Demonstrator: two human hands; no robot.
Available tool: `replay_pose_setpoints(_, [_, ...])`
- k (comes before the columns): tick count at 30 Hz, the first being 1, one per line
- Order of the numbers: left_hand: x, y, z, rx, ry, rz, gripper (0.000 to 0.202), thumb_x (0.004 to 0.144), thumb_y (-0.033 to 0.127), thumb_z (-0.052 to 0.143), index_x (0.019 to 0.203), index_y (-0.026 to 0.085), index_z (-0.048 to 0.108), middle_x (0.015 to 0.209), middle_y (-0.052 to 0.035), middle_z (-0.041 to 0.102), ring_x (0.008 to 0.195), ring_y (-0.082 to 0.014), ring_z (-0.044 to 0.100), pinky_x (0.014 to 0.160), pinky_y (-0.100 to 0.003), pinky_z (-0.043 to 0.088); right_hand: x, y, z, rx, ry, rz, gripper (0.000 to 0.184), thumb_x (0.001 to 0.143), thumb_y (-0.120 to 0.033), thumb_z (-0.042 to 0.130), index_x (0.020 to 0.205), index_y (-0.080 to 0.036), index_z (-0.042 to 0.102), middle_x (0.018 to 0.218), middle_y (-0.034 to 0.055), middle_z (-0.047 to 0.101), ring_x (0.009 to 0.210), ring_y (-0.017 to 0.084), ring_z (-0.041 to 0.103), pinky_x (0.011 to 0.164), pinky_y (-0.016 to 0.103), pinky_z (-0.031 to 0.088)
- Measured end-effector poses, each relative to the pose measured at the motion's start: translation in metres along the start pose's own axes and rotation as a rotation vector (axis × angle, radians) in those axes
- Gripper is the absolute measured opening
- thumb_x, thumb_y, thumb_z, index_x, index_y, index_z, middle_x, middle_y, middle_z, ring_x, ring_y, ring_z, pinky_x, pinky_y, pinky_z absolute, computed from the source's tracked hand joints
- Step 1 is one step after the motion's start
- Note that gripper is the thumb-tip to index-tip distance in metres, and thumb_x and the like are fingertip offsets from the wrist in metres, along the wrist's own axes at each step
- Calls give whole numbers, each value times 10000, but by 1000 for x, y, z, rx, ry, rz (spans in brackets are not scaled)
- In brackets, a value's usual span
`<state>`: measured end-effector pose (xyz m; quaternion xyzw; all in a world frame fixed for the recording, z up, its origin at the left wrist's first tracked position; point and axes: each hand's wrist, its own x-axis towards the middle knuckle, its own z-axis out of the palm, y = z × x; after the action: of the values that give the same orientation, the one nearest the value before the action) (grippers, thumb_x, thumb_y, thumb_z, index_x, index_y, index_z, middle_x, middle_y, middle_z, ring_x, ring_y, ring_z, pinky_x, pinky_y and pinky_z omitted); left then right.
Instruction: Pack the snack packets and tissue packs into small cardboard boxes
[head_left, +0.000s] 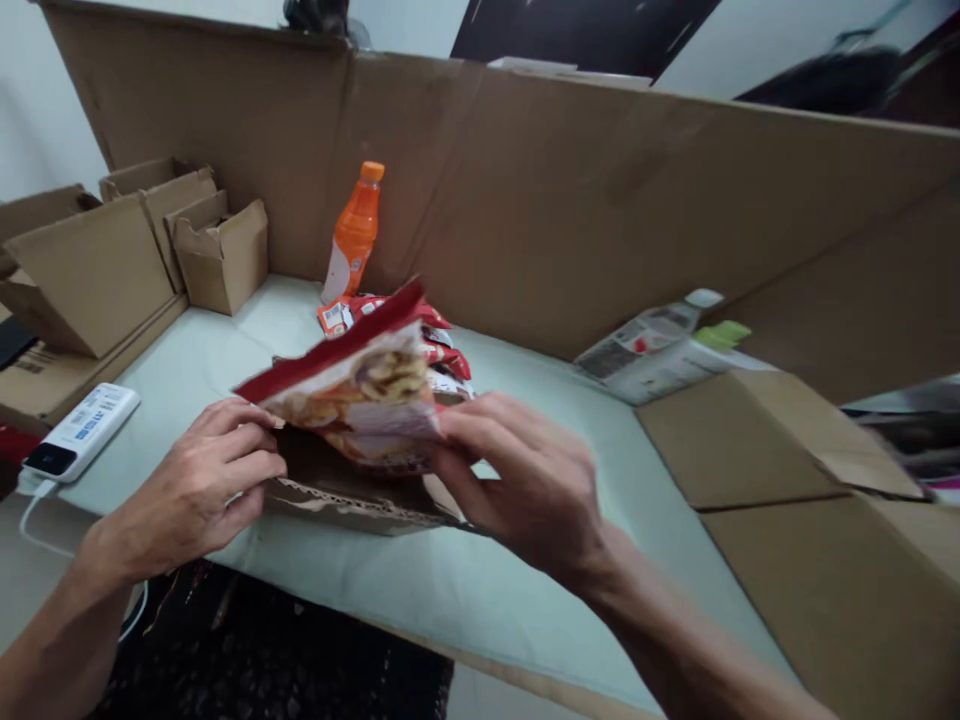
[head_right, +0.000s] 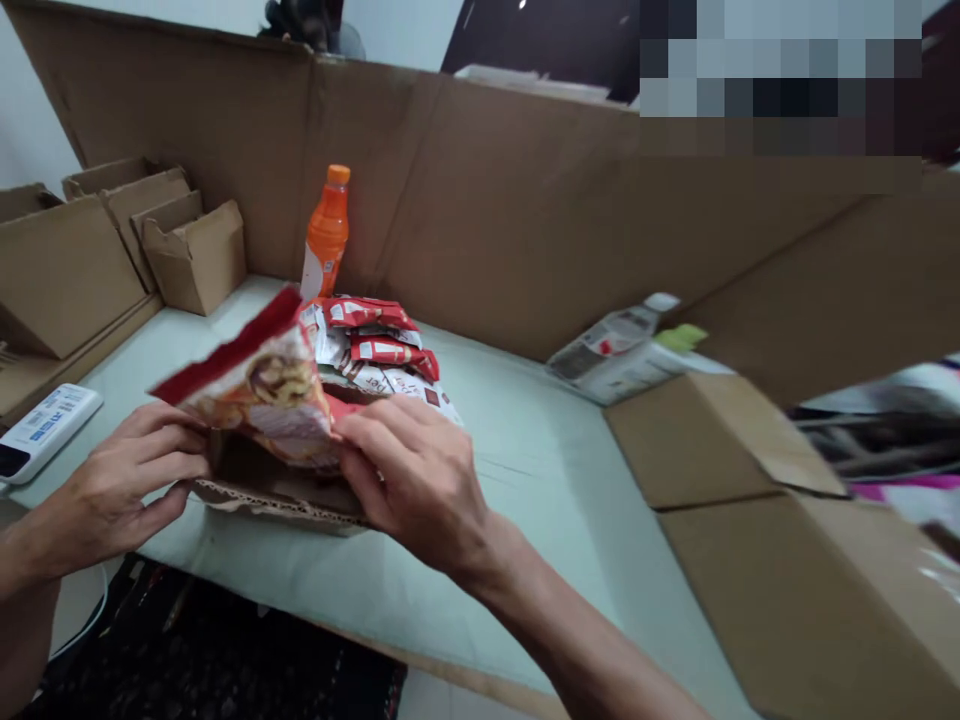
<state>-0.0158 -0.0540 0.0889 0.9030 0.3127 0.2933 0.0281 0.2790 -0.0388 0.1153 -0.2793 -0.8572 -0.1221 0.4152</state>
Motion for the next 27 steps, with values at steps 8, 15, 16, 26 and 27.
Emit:
replay_pose_setpoints(8, [0, -2, 4, 60, 42, -28, 206, 900, 51, 538, 943, 202, 670, 970, -46, 724, 1047, -244, 637, 940, -410, 481, 18, -6, -37, -183, -502, -127, 259, 985, -84, 477, 782, -231, 545, 655, -19, 585, 573, 146, 484, 654, 330, 364])
replay_pose_setpoints(15, [-3, 1, 4, 58, 27, -39, 205, 887, 29, 540, 951, 197, 638, 1089, -68, 710, 1113, -251, 625, 977, -437, 488, 23, -3, -3, -42, -820, -36, 206, 907, -49, 570, 816, -218, 645, 691, -17, 644, 600, 149, 523, 626, 327, 327])
replay_pose_setpoints(16, [-4, 1, 3, 61, 24, -34, 207, 885, 25, 539, 953, 199, 628, 1136, -79, 699, 1166, -262, 609, 1017, -459, 481, 24, -3, 5, -48, -857, -33, 189, 900, -57, 588, 811, -209, 658, 704, -5, 662, 606, 151, 536, 613, 326, 323])
replay_pose_setpoints(26, [22, 20, -11, -36, -163, 164, 404, 781, 109, 546, 1163, 205, 638, 1267, -104, 736, 1258, -289, 657, 1164, -491, 492, 28, -7, 16, 453, -1160, 50, 240, 948, -42, 585, 1030, -194, 752, 968, 20, 788, 834, 139, 705, 705, 246, 487])
replay_pose_setpoints(27, [25, 22, -11, -38, -188, 159, 412, 771, 122, 554, 1162, 204, 652, 1235, -107, 748, 1191, -295, 689, 1092, -476, 546, 27, -2, 6, 494, -1068, 93, 247, 961, -48, 569, 1056, -188, 748, 1001, 27, 789, 870, 136, 710, 749, 245, 507])
